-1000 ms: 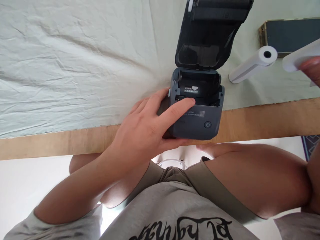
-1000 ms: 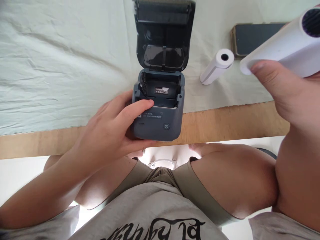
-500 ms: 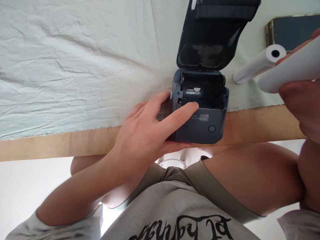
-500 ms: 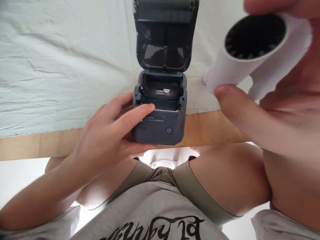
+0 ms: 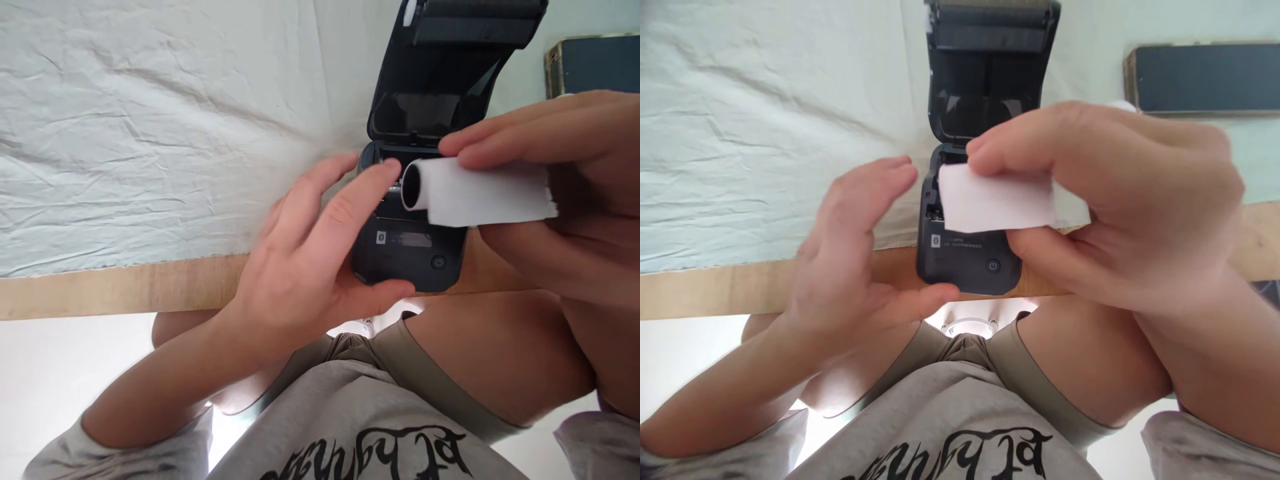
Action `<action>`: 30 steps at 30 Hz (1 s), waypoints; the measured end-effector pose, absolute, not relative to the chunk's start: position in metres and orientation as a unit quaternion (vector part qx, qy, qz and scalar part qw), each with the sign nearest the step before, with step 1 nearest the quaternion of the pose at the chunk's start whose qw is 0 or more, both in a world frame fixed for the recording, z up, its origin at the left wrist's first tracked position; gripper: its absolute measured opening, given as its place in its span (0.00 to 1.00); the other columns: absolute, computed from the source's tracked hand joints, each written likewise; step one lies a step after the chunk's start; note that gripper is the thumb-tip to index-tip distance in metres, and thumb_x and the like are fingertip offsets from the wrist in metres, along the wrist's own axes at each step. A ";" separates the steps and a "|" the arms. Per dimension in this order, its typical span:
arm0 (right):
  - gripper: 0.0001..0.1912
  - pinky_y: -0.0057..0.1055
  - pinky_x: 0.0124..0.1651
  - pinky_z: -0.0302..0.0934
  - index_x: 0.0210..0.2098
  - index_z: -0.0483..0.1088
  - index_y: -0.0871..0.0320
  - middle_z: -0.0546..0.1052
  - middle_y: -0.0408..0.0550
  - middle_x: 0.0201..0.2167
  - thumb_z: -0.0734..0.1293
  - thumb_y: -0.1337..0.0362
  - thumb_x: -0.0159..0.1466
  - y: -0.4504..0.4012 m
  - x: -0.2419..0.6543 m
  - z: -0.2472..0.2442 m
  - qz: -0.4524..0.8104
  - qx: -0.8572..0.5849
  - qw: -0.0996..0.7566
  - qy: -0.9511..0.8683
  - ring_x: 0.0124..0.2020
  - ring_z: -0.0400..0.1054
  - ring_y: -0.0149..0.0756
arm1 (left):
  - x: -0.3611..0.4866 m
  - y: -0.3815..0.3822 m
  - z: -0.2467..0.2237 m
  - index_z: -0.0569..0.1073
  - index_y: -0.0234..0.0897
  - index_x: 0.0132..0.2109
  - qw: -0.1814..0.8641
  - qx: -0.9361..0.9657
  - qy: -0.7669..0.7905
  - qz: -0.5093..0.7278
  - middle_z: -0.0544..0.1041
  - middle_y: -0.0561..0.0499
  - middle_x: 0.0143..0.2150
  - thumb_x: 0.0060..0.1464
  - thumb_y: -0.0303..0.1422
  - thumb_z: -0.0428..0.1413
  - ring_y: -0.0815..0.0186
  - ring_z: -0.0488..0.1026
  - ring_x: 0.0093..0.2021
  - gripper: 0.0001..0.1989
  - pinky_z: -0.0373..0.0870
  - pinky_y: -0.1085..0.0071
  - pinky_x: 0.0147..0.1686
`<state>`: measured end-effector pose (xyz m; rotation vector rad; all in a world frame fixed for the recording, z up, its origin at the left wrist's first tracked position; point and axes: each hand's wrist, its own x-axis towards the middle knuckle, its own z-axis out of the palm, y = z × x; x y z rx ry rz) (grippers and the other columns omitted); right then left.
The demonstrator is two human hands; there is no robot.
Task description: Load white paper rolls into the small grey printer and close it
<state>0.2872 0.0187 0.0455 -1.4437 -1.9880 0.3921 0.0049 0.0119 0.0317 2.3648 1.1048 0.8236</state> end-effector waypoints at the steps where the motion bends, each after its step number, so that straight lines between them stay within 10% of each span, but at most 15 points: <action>1: 0.24 0.44 0.59 0.86 0.57 0.81 0.40 0.83 0.46 0.51 0.72 0.35 0.71 0.017 0.283 0.045 0.148 -0.551 0.327 -0.753 0.60 0.82 0.42 | 0.005 0.014 0.035 0.71 0.39 0.78 0.204 0.847 0.395 0.292 0.76 0.37 0.78 0.78 0.54 0.61 0.47 0.76 0.79 0.34 0.75 0.50 0.81; 12: 0.10 0.33 0.53 0.85 0.52 0.78 0.41 0.83 0.39 0.51 0.75 0.55 0.73 0.017 0.265 0.049 0.130 -0.445 0.309 -0.830 0.50 0.82 0.30 | 0.005 0.015 0.039 0.81 0.53 0.68 0.131 0.852 0.440 0.252 0.86 0.65 0.68 0.85 0.42 0.47 0.60 0.84 0.70 0.20 0.84 0.52 0.75; 17: 0.15 0.39 0.55 0.86 0.50 0.79 0.43 0.83 0.44 0.49 0.73 0.42 0.74 0.008 0.268 0.043 0.127 -0.539 0.356 -0.753 0.62 0.82 0.40 | 0.005 0.016 0.039 0.80 0.50 0.68 0.132 0.851 0.426 0.278 0.86 0.63 0.68 0.85 0.40 0.49 0.61 0.84 0.70 0.17 0.83 0.55 0.76; 22: 0.20 0.42 0.60 0.85 0.49 0.79 0.45 0.83 0.45 0.53 0.71 0.37 0.74 0.004 0.279 0.031 0.119 -0.573 0.376 -0.718 0.68 0.79 0.42 | 0.006 0.020 0.029 0.69 0.31 0.75 0.194 0.838 0.408 0.305 0.78 0.37 0.78 0.79 0.44 0.59 0.55 0.74 0.80 0.28 0.76 0.59 0.80; 30: 0.10 0.38 0.54 0.80 0.44 0.80 0.49 0.87 0.38 0.51 0.75 0.51 0.71 0.046 0.284 0.034 0.115 -0.534 0.297 -0.783 0.53 0.85 0.34 | 0.008 0.022 0.023 0.63 0.36 0.81 0.289 0.832 0.427 0.205 0.71 0.37 0.83 0.78 0.52 0.54 0.47 0.70 0.83 0.36 0.75 0.51 0.79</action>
